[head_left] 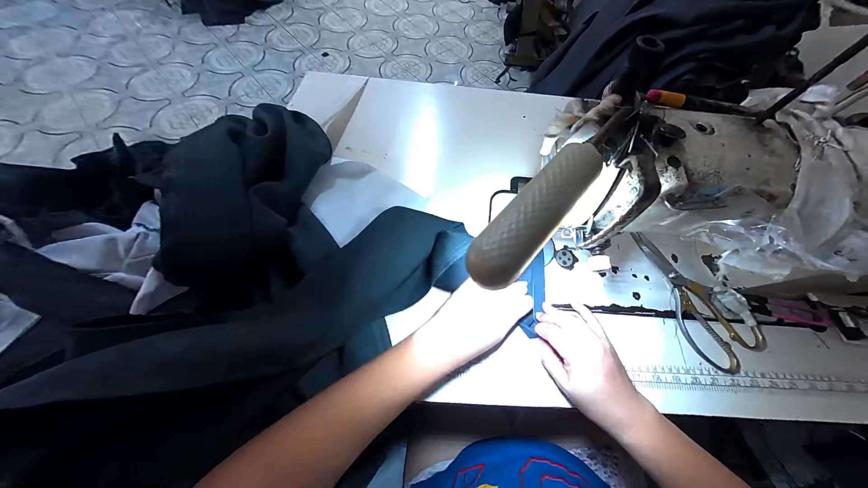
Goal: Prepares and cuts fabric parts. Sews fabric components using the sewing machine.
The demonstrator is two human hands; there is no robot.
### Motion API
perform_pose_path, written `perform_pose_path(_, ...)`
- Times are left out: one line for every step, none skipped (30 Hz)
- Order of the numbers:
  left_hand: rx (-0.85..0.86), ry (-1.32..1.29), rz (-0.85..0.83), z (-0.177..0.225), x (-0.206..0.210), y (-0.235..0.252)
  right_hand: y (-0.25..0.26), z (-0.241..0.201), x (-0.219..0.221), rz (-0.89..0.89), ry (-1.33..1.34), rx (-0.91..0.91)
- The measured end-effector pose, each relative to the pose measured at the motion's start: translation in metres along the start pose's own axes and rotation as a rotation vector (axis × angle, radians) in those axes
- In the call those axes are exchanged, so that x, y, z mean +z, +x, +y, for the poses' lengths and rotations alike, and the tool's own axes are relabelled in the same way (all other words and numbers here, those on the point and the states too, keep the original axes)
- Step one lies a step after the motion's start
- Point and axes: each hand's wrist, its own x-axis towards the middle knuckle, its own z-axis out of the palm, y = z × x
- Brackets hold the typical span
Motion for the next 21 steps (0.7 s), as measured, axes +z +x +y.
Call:
perform_pose_path(-0.024, -0.021, 0.023, -0.001, 0.003, -0.006, 0.001, 0.001, -0.001, -0.017, -0.003, -0.002)
perform_pose_path(-0.05, -0.053, 0.032, -0.003, 0.005, -0.01, 0.003, 0.002, -0.001, -0.032, -0.004, -0.004)
perform_pose_path(-0.072, -0.079, 0.036, -0.005, 0.007, -0.011, 0.006, 0.005, -0.002, -0.046, -0.005, -0.008)
perform_pose_path(-0.091, -0.093, 0.049, -0.008, 0.008, -0.011, 0.009, 0.007, -0.003, -0.069, -0.005, -0.01)
perform_pose_path(-0.108, -0.119, 0.054, -0.011, 0.008, -0.009, 0.014, 0.009, -0.004, -0.093, -0.005, -0.012)
perform_pose_path(-0.122, -0.145, 0.043, -0.015, 0.006, -0.006, 0.019, 0.012, -0.005, -0.105, -0.004, -0.021)
perform_pose_path(-0.126, -0.164, 0.026, -0.02, 0.005, -0.003, 0.024, 0.016, -0.006, -0.109, -0.008, -0.039)
perform_pose_path(-0.117, -0.171, 0.031, -0.025, 0.005, 0.002, 0.03, 0.02, -0.007, -0.122, -0.013, -0.057)
perform_pose_path(-0.104, -0.167, 0.051, -0.029, 0.006, 0.006, 0.036, 0.023, -0.009, -0.149, -0.017, -0.069)
perform_pose_path(-0.091, -0.152, 0.071, -0.034, 0.007, 0.01, 0.043, 0.025, -0.011, -0.169, -0.017, -0.076)
perform_pose_path(-0.079, -0.131, 0.089, -0.039, 0.009, 0.014, 0.049, 0.027, -0.013, -0.179, -0.006, -0.071)
perform_pose_path(-0.063, -0.105, 0.116, -0.043, 0.011, 0.018, 0.056, 0.028, -0.015, -0.189, 0.009, -0.06)
perform_pose_path(-0.056, -0.087, 0.13, -0.047, 0.012, 0.022, 0.061, 0.028, -0.017, -0.209, 0.011, -0.039)
perform_pose_path(-0.069, -0.083, 0.116, -0.05, 0.012, 0.025, 0.066, 0.028, -0.018, -0.234, 0.011, -0.011)
perform_pose_path(-0.08, -0.079, 0.118, -0.053, 0.013, 0.029, 0.07, 0.03, -0.018, -0.244, 0.007, 0.007)
perform_pose_path(-0.098, -0.092, 0.108, -0.056, 0.012, 0.032, 0.073, 0.032, -0.017, -0.255, 0.012, 0.032)
perform_pose_path(-0.109, -0.114, 0.121, -0.058, 0.014, 0.035, 0.075, 0.034, -0.017, -0.272, 0.021, 0.055)
perform_pose_path(-0.123, -0.152, 0.143, -0.06, 0.018, 0.037, 0.074, 0.037, -0.017, -0.286, 0.026, 0.068)
perform_pose_path(-0.129, -0.166, 0.188, -0.062, 0.024, 0.039, 0.072, 0.036, -0.022, -0.308, 0.033, 0.076)
perform_pose_path(-0.131, -0.161, 0.226, -0.063, 0.029, 0.04, 0.067, 0.03, -0.034, -0.312, 0.041, 0.082)
perform_pose_path(-0.126, -0.145, 0.258, -0.063, 0.033, 0.041, 0.057, 0.023, -0.052, -0.242, 0.06, 0.068)
